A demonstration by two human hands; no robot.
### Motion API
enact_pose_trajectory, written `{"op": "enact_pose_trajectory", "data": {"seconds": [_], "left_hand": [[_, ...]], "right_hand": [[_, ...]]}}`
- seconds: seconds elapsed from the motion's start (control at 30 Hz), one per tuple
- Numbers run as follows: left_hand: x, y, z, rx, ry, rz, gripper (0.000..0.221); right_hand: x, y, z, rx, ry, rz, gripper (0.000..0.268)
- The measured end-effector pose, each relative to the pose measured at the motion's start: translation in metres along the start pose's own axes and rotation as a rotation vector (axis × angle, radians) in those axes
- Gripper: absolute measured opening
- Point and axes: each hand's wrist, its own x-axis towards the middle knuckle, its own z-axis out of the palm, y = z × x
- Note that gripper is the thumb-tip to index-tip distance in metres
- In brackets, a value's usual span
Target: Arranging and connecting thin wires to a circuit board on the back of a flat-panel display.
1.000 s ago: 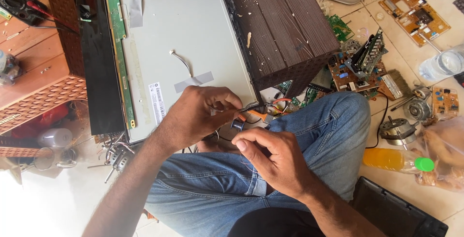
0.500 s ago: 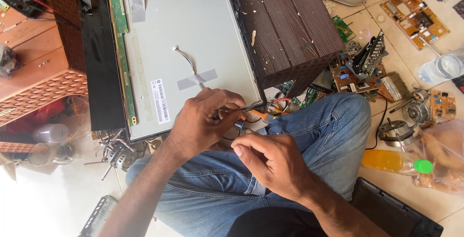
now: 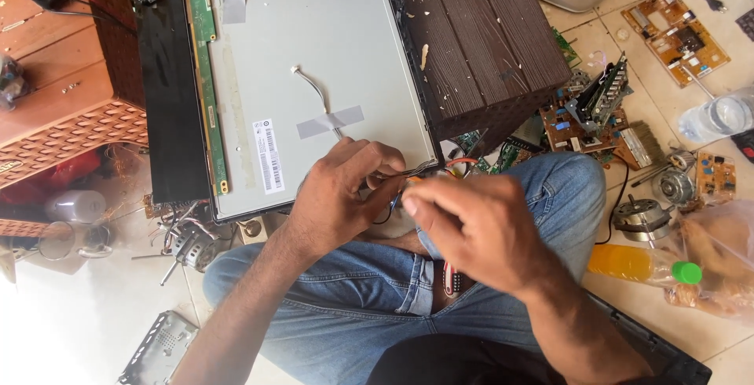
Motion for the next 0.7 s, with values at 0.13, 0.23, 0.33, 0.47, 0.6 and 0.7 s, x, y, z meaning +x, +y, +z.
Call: {"op": "enact_pose_trajectory", "data": {"seconds": [0.13, 0.23, 0.33, 0.47, 0.6, 0.7], "left_hand": [[-0.001, -0.002, 0.002, -0.021, 0.019, 0.022, 0.024], [-0.001, -0.005, 0.006, -0.018, 0.025, 0.035, 0.025], [0.0, -0.011, 0.012, -0.04, 0.178, 0.128, 0.019], [0.001, -0.01, 0.011, -0.042, 0.166, 0.158, 0.018], [0.0, -0.008, 0.011, -0.055, 0.175, 0.093, 0.019], [0.004, 0.0, 0.008, -0.067, 0.193, 0.051, 0.018]], "right_hand": [[0.026, 0.021, -0.011, 0.003, 0.003, -0.027, 0.012], [0.043, 0.04, -0.014, -0.056, -0.003, -0.017, 0.014], [0.055, 0.056, -0.013, 0.027, -0.045, 0.002, 0.019], [0.061, 0.063, -0.012, 0.015, -0.049, -0.009, 0.021], [0.059, 0.054, -0.016, 0.127, -0.055, 0.039, 0.023], [0.045, 0.056, -0.019, 0.167, -0.03, 0.105, 0.016]]}}
